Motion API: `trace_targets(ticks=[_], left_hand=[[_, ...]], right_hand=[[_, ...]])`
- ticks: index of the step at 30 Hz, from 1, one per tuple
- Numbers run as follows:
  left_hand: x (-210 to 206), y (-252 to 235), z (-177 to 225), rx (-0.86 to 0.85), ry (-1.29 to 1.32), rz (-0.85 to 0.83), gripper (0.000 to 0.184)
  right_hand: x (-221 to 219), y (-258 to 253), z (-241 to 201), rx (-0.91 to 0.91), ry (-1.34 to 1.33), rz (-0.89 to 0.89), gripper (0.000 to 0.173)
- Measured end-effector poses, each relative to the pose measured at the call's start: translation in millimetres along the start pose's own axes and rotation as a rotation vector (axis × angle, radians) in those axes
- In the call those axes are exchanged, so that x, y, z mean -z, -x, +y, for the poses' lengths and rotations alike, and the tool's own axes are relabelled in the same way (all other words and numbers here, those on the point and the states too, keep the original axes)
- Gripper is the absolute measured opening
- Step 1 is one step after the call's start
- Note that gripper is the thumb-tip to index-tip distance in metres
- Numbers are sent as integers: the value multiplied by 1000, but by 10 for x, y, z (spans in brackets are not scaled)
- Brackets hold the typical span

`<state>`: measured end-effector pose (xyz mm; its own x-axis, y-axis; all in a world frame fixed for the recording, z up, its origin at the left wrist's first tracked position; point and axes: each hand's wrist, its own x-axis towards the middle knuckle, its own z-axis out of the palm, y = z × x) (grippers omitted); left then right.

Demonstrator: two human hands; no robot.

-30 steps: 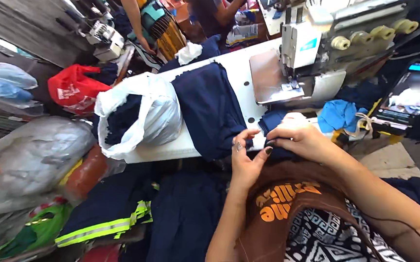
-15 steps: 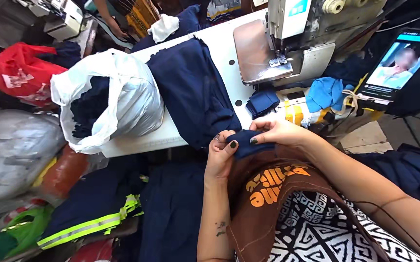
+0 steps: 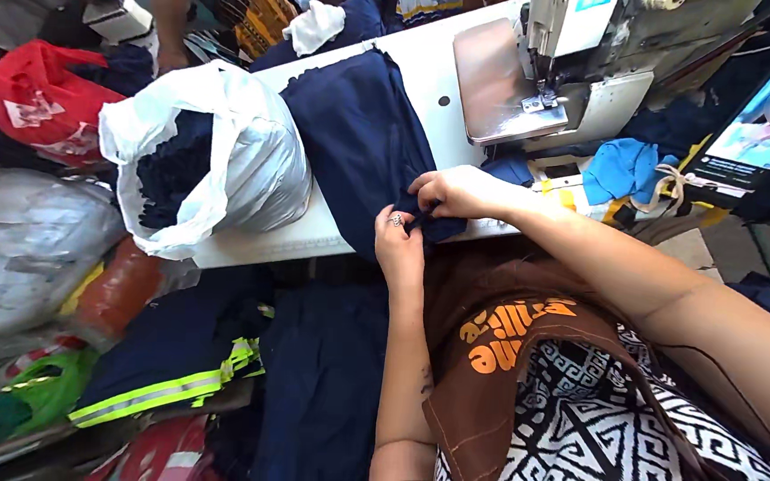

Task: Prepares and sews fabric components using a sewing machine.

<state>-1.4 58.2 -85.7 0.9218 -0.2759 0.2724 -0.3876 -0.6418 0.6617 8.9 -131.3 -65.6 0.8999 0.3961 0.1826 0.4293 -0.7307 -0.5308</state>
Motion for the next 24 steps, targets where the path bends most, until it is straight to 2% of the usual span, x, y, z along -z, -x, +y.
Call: trace_targets(ticks=[2,6,9,15,19,24], left_hand=[[-13,48,-37,-30,60,54,8],[17,110,-54,-159,206,249,11],[54,95,-45,-252,240,339,11],[86,107,-127,-356,248,348,9],[81,147,-163,-339,279,358,8],[35,143,-208,-162,435,363,14]], right_hand=[[-69,61,9,61,1,46,9],[-72,218,-69,141,-20,293,12],[-94,269,-139,166,-64,361,13],[-260,330,-180,74,-190,542,10],[-325,325,-199,57,-183,639,4],[-373,313,-264,0,-175,681,4]])
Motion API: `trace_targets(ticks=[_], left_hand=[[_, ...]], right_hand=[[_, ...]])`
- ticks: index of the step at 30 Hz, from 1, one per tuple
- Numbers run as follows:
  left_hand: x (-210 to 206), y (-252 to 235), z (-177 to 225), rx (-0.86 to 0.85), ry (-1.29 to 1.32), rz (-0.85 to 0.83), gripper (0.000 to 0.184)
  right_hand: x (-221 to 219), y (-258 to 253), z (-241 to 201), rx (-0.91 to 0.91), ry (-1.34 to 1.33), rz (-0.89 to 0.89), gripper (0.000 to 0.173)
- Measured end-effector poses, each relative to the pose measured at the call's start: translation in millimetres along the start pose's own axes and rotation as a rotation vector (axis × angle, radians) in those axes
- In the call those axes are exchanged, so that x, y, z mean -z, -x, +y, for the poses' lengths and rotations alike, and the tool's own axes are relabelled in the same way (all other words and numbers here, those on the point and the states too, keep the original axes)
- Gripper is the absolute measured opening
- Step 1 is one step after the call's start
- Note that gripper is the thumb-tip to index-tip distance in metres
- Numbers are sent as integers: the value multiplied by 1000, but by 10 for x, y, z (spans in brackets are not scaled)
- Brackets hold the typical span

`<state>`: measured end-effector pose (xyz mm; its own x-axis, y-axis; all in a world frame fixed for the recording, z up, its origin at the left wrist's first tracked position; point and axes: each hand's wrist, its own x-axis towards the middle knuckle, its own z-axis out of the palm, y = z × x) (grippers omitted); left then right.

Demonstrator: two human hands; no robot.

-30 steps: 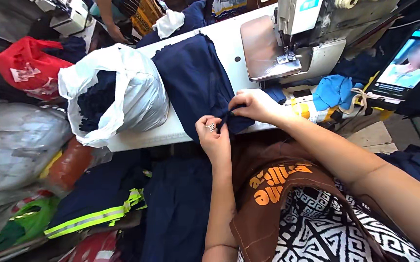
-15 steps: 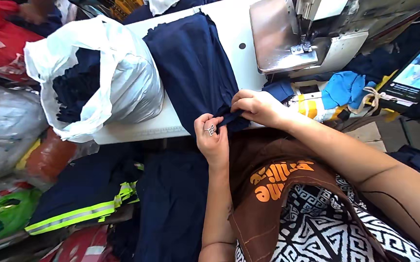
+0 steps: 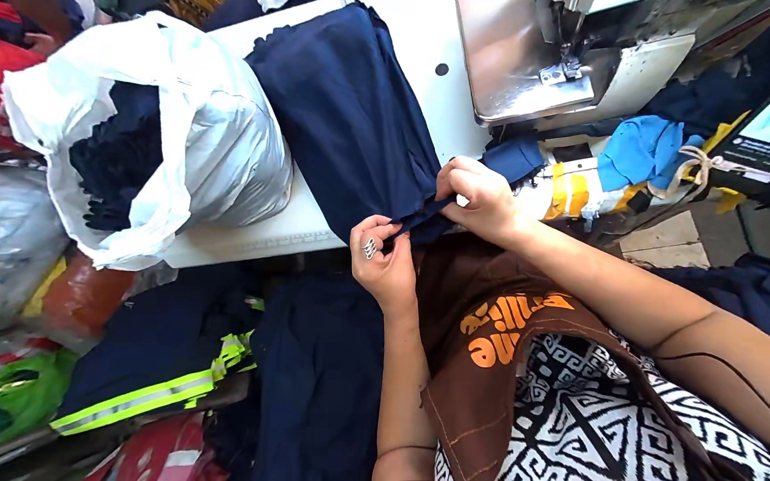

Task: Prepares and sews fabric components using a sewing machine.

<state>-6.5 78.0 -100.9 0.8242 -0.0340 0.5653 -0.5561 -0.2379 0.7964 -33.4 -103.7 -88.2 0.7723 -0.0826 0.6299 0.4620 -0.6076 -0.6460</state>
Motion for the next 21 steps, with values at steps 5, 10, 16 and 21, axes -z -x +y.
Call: trace_targets(ticks=[5,10,16,21], left_hand=[[-15,-33,-43,222,138,23,21],[-23,-87,-28,402,220,39,27],[48,-6,15,-1,83,-33,19],[78,217,203,-420,-112,-29,10]], right_hand=[[-7,-24,-49,6,38,15,4],[-39,-44,-59,55,74,42,5],[51,-17,-123,85,52,31,4],[262,271,-240,224,119,150,1]])
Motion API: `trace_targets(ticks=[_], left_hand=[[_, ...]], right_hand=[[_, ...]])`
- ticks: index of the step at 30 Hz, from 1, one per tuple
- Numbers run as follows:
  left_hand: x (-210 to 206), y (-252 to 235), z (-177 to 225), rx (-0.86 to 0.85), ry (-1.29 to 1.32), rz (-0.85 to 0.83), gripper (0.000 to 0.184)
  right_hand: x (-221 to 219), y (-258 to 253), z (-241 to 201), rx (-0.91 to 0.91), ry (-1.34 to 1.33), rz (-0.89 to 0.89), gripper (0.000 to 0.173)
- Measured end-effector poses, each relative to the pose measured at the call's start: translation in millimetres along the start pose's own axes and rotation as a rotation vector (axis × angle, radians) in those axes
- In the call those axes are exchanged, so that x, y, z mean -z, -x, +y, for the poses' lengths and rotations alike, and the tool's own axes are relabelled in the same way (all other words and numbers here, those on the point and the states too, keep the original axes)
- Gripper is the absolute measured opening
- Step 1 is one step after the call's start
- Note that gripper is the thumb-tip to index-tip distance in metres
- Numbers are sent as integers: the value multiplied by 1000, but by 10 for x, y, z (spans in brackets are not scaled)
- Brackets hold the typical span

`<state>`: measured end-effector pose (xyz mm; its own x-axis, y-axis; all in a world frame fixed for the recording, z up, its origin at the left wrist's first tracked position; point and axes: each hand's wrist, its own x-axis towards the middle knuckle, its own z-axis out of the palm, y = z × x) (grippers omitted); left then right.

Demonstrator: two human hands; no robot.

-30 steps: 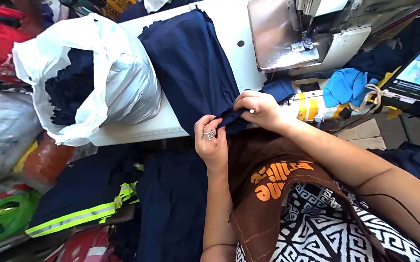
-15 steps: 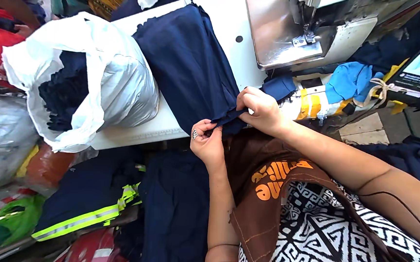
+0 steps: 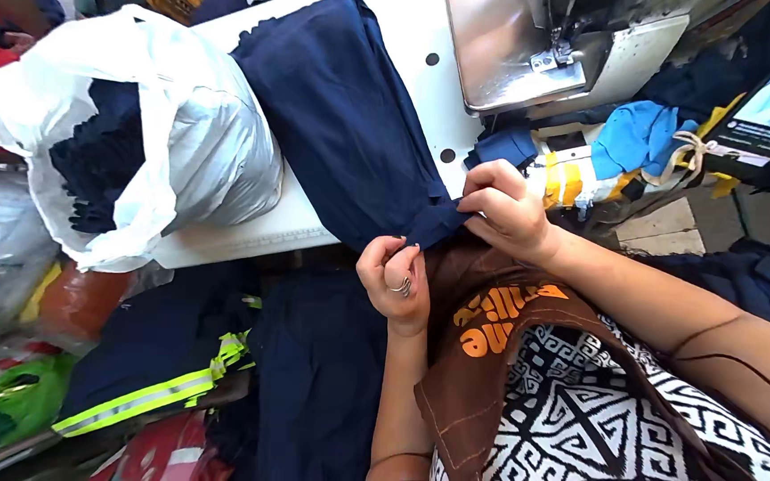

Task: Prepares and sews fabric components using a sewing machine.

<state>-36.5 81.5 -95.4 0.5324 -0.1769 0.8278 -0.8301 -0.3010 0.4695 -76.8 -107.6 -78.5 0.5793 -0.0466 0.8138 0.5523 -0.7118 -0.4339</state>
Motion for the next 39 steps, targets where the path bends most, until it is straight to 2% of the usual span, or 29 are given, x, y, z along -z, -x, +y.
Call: trace_targets(ticks=[5,8,10,13,16,18,21,22,24,25,27,28,30,32,34,36,39], left_hand=[[-168,28,250,-12,-19,-77,12],[-297,23,361,-81,-19,-118,8],[-396,12,448,-161,0,-133,4],[-555,41,628,-244,66,-304,2],[-712,95,805,-237,253,-533,8],[-726,48,867,-145,353,-534,14],[-674,-189,829,98,453,-511,13],[-688,-277,803,187,512,-574,20],[-761,-405,753,312,646,-821,47],[-802,-421,752,350,690,-921,54],[-859,-403,826,385,710,-980,41],[-871,-404,874,399,704,-974,41],[-916,-379,937,380,604,-874,39],[-981,-341,973,300,412,-716,27],[-1020,-328,995,301,355,-627,27],[-1028,-324,1056,430,423,-609,24],[-1004,-366,1107,763,734,-667,12]], right_hand=[[255,177,-112,-24,157,81,5],[433,206,-173,-182,318,68,9],[570,215,-224,-351,333,40,12],[719,256,-263,-676,-39,100,18],[902,218,-227,-849,-553,235,19],[1039,211,-197,-869,-660,221,20],[1209,284,-160,-773,-659,26,16],[1253,310,-162,-744,-640,-47,15],[1317,339,-162,-707,-629,-157,16],[1343,329,-167,-680,-650,-195,16],[1397,269,-211,-672,-701,-230,21],[1427,245,-251,-719,-713,-225,23],[1471,265,-293,-867,-760,-159,25],[1476,338,-295,-1000,-851,-24,27],[1466,409,-291,-1037,-946,46,35],[1452,464,-303,-1033,-955,15,49],[1430,503,-309,-1029,-949,-88,61]])
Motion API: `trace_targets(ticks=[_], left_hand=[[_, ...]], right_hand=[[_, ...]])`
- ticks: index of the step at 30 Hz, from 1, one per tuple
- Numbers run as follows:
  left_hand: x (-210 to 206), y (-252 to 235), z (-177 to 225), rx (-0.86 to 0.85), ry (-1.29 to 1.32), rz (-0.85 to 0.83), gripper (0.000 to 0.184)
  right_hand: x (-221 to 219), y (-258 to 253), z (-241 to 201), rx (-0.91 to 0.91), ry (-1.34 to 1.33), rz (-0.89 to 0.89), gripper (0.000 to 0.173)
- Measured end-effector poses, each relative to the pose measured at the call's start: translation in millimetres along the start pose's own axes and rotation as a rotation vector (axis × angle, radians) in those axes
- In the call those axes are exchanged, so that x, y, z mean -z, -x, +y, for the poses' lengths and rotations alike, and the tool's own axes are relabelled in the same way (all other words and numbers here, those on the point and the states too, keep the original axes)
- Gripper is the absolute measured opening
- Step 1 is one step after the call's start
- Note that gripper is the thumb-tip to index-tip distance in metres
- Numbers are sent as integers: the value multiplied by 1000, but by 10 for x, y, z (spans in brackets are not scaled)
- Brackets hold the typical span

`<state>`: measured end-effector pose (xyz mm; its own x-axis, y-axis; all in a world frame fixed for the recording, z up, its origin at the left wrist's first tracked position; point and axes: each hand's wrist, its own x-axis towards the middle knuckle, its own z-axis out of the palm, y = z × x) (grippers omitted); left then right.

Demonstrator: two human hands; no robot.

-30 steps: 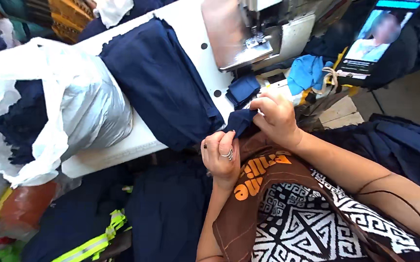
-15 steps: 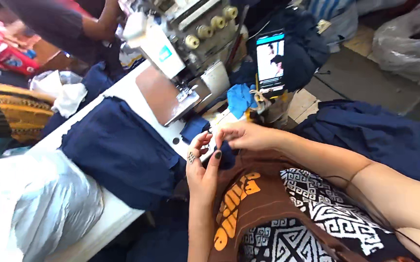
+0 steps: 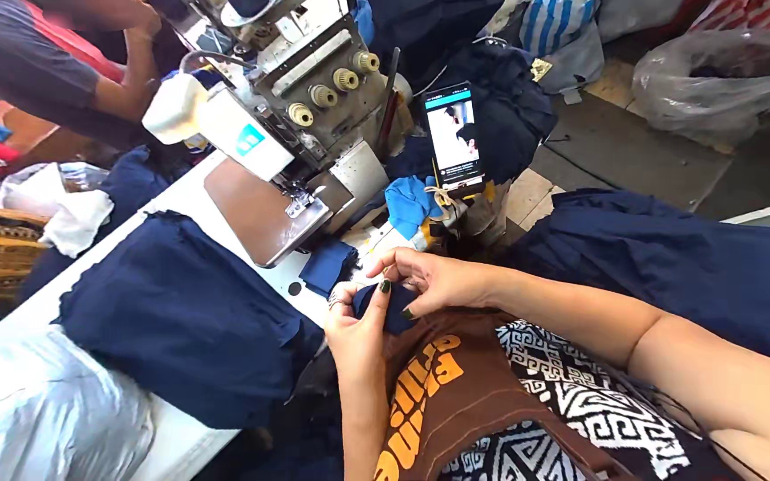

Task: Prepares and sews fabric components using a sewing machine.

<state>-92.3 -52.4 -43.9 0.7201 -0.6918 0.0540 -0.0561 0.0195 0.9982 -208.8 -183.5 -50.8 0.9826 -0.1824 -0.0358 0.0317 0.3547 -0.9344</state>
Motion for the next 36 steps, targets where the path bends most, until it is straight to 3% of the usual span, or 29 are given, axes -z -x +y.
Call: trace_targets(ticks=[3,6,8,11,13,15,20,25,29,33,36], left_hand=[[90,24,-16,112,282,-135,9],[144,69,10,46,309,-196,9],[167,102,49,-22,269,-204,16],[152,157,23,-125,28,-82,22],[139,155,-108,-190,-219,64,22],[151,128,-264,-156,-213,137,17],[244,102,-262,270,504,-17,25],[373,141,-387,214,960,-257,14],[471,171,-324,108,932,-314,22],[637,205,-245,26,685,-282,25],[732,303,-245,-2,435,-262,18]], right_hand=[[-14,-40,85,5,139,35,45],[6,-71,162,23,464,230,21],[18,-62,203,38,600,320,17],[7,-48,207,89,347,395,15],[-2,-26,144,78,-56,350,13],[-3,1,97,69,-280,279,15],[0,30,197,28,-301,174,21],[-33,7,342,80,-502,53,23],[-21,-72,373,150,-335,-65,21],[-23,-166,393,191,-38,-175,10],[-83,-220,355,190,264,-222,26]])
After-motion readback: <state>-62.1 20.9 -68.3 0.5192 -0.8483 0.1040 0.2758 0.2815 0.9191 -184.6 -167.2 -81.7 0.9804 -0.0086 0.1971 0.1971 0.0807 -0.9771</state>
